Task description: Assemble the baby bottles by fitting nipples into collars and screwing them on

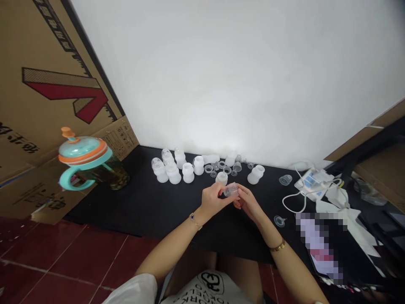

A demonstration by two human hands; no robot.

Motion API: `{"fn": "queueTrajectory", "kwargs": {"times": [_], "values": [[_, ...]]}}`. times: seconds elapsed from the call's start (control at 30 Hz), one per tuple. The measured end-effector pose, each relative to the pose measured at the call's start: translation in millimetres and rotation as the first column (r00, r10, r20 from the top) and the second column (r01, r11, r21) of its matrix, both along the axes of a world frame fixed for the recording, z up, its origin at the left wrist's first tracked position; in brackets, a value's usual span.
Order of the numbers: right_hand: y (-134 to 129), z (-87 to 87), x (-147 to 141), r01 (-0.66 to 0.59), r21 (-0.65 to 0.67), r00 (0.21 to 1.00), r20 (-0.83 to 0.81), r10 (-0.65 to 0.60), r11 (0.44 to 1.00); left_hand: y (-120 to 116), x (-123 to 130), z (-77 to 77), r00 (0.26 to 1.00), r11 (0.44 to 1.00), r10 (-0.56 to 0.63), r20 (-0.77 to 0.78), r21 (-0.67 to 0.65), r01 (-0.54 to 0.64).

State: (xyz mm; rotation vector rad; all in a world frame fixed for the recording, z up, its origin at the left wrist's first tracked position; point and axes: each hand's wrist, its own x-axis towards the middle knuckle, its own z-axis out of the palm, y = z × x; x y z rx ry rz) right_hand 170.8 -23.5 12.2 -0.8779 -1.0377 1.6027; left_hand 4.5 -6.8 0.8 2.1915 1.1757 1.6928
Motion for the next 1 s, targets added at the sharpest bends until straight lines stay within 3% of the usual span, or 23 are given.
{"fn": "queueTrajectory", "kwargs": {"times": [0.23,0.43,0.53,0.77,0.9,1.0], "values": [[4,3.0,1,0.027,-0.062,0.997,-0.073,-0.031,0.998,-2,-4,9.9,0.979,0.987,-0.158,-0.131,-0.056,0.152],[5,11.3,7,0.139,-0.006,0.985,-0.104,-0.139,0.99,2,-7,7.5,0.999,1.0,0.017,0.048,-0.017,-0.016],[7,11.3,9,0.208,0.009,0.974,-0.096,-0.206,0.978,10,-10,4.8,0.997,0.987,0.059,0.053,-0.15,-0.05],[9,7.1,10,0.222,-0.008,0.966,-0.13,-0.221,0.975,23,-10,-8.5,0.979,0.867,-0.062,0.195,-0.476,0.15],[8,9.0,12,0.185,-0.05,0.969,-0.156,-0.19,0.982,24,-9,-7.3,0.959,0.801,-0.046,0.279,-0.563,0.202],[9,9.7,14,0.151,-0.112,0.965,-0.2,-0.172,0.982,23,-9,-2.0,0.957,0.798,0.008,0.291,-0.578,0.169]]}}
